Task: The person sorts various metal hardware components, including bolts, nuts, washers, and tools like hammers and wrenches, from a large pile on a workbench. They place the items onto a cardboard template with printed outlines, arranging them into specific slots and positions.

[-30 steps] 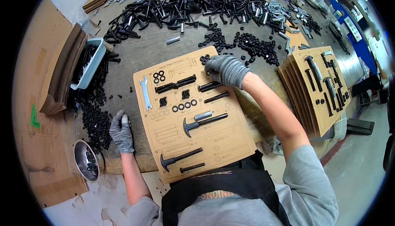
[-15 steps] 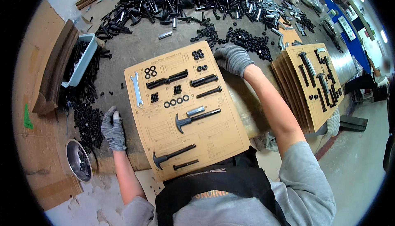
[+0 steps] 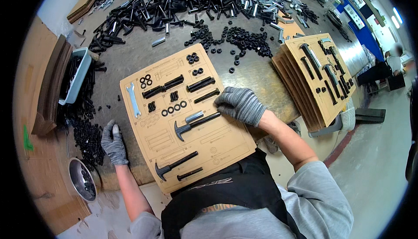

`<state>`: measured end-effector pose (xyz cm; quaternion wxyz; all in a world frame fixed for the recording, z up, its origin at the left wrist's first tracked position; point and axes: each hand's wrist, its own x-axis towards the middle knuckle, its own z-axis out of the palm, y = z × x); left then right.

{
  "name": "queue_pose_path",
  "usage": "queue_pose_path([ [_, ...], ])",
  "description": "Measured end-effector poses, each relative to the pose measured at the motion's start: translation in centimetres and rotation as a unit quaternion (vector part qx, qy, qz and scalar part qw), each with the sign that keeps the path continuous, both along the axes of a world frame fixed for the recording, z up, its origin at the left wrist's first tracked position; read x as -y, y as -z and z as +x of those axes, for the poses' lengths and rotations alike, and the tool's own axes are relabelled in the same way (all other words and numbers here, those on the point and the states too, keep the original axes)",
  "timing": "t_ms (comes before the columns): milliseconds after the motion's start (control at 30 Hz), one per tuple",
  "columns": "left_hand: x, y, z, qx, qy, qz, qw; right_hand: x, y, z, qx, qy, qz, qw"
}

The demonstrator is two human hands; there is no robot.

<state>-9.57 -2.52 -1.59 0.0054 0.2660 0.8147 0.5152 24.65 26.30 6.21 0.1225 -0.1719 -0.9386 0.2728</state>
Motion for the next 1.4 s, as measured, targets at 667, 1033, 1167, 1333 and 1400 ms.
queue_pose_path([
  [667,0.0,-0.6,0.2,0.000,0.008,0.013,1.000,-3.8,0.6,2.2,0.093,0.094,0.082,0.988],
  [1033,-0.2,-0.1,-0.5,0.025,0.017,0.021,0.999,10.9,-0.3,1.2,0.038,-0.064,-0.024,0.997],
  [1167,0.0,0.1,-0.6,0.018,0.021,0.025,0.999,11.1,-0.9,1.5,0.007,-0.030,-0.007,0.999],
  [1333,-0.2,-0.4,-0.2,-0.019,0.036,0.035,0.999,11.1,-1.3,5.0,0.031,0.042,-0.046,0.998],
  [1400,-0.2,-0.2,-0.4,-0.019,0.039,0.034,0.998,11.7,-1.0,5.6,0.052,0.025,-0.006,0.998],
])
